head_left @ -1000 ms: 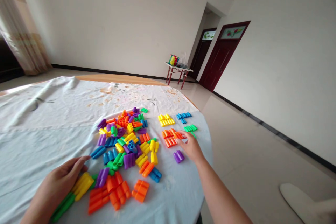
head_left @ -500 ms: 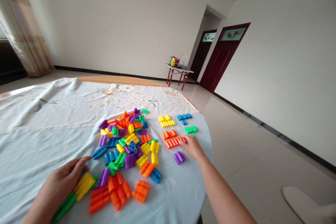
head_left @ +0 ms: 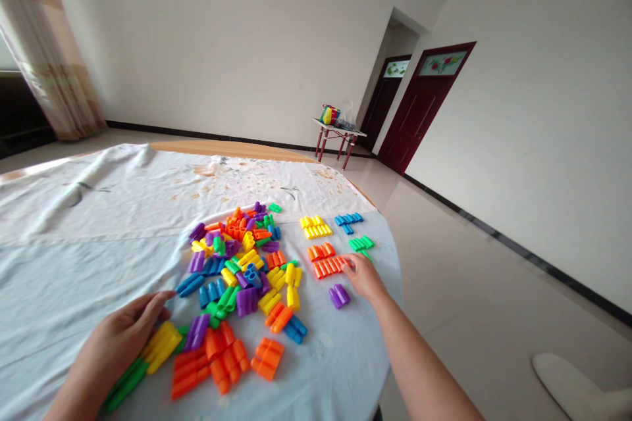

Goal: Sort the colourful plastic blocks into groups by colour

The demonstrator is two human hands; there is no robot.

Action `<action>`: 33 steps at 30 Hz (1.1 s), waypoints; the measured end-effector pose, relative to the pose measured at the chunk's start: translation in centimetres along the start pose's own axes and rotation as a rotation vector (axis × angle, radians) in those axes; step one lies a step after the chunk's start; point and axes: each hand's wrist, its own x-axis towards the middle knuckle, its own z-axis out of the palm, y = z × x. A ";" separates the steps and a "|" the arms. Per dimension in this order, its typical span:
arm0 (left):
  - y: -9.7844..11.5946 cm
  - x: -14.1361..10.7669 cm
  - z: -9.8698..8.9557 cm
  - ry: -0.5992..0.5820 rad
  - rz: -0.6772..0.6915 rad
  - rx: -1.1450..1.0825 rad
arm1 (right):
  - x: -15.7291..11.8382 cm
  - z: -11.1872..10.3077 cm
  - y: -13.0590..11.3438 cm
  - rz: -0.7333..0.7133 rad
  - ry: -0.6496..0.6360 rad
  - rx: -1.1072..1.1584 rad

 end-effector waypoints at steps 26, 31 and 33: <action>-0.5 0.1 0.2 0.007 0.017 -0.030 | -0.6 -0.8 -1.9 -0.130 -0.020 -0.019; -0.5 0.3 0.2 0.027 0.038 -0.032 | -0.6 -0.8 -0.7 -0.070 -0.022 -0.041; -0.7 0.4 0.2 0.037 0.056 -0.038 | -0.6 -0.8 -0.4 -0.064 -0.038 -0.032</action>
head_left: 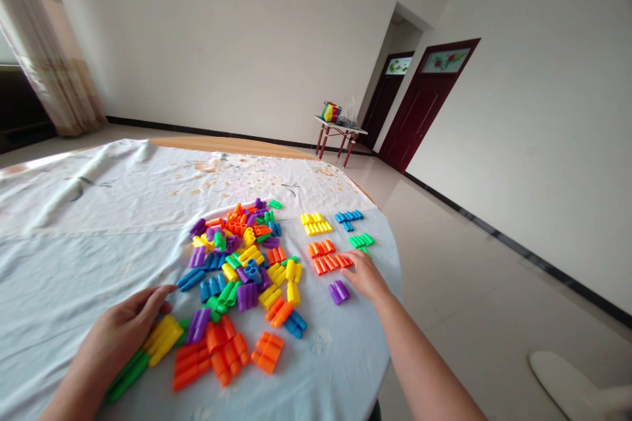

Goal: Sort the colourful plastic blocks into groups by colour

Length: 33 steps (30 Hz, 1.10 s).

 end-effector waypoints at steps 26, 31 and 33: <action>0.0 -0.8 0.6 -0.010 0.045 -0.103 | 0.1 -0.4 -1.2 -0.086 0.151 0.046; 0.3 -0.8 0.6 -0.002 0.044 -0.099 | -1.6 0.8 -6.9 -0.244 0.164 0.226; 0.3 -0.8 0.6 0.007 0.039 -0.097 | -2.6 1.7 -9.6 -0.310 0.086 0.308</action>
